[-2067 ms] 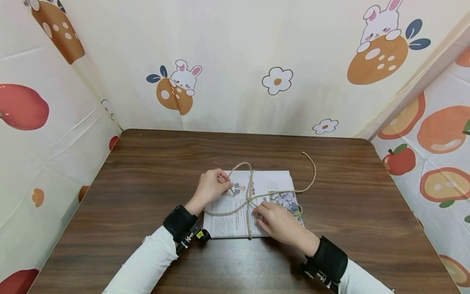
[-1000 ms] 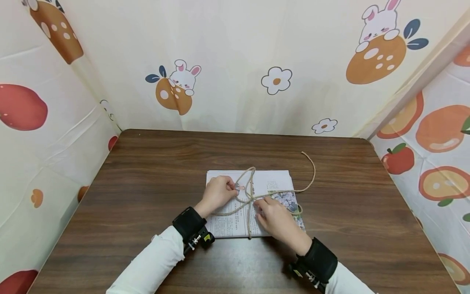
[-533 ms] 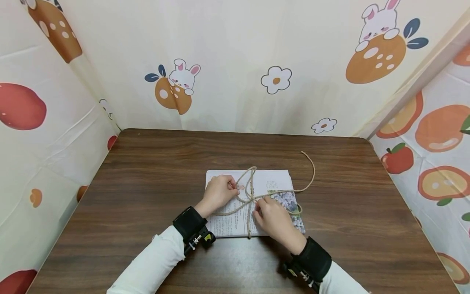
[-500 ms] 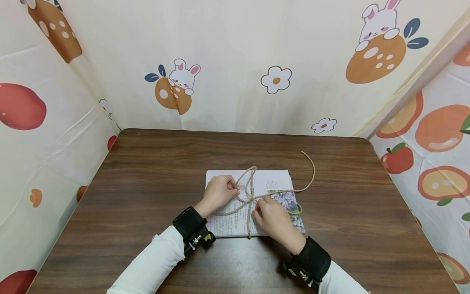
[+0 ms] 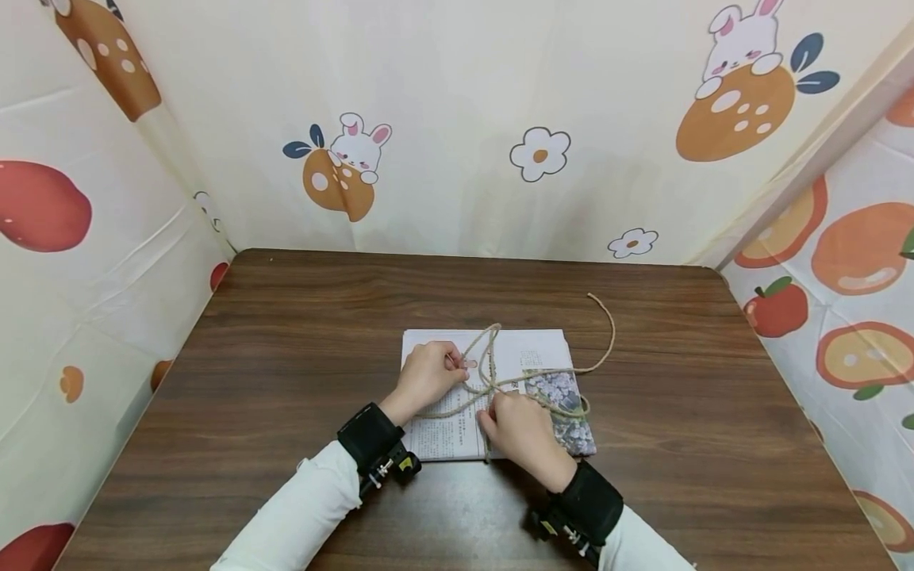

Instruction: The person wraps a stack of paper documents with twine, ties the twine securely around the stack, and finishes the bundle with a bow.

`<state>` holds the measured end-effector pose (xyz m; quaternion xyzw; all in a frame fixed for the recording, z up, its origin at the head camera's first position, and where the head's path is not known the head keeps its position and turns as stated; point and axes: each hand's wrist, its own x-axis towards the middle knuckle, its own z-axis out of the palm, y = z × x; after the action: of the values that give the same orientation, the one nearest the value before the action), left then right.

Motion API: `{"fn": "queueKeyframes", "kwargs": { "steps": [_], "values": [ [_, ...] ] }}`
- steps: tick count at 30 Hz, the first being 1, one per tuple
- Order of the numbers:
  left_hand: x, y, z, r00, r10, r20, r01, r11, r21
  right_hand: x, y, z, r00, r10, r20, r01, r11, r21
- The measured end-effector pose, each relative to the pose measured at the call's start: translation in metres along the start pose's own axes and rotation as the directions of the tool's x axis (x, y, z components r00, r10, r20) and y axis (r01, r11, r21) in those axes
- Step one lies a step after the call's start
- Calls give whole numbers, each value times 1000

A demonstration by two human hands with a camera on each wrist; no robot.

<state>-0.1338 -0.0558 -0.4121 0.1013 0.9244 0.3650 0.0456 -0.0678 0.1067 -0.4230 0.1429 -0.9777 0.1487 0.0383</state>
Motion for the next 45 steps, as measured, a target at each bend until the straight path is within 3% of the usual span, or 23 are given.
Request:
{"fn": "queueKeyframes", "kwargs": {
  "steps": [5,11,22,29,37,45],
  "values": [
    [-1,0,-2,1000,-7,-9,7,1000,8,0,0,0,1000,23,-4,-23,999,25],
    [-1,0,-4,1000,-7,0,7,1000,16,-1,-1,1,999,-15,-50,18,999,48],
    [-2,8,9,998,30,54,-31,999,18,-2,5,5,994,-32,-105,39,997,69],
    [-3,10,12,997,23,78,-25,1000,19,-1,18,4,981,-32,-190,42,998,46],
    [-4,12,17,994,23,110,-23,1000,3,-2,22,2,981,-54,-189,62,997,40],
    [-6,14,21,992,50,119,-50,999,-11,-3,24,5,964,-121,-235,120,993,-15]
  ]
}}
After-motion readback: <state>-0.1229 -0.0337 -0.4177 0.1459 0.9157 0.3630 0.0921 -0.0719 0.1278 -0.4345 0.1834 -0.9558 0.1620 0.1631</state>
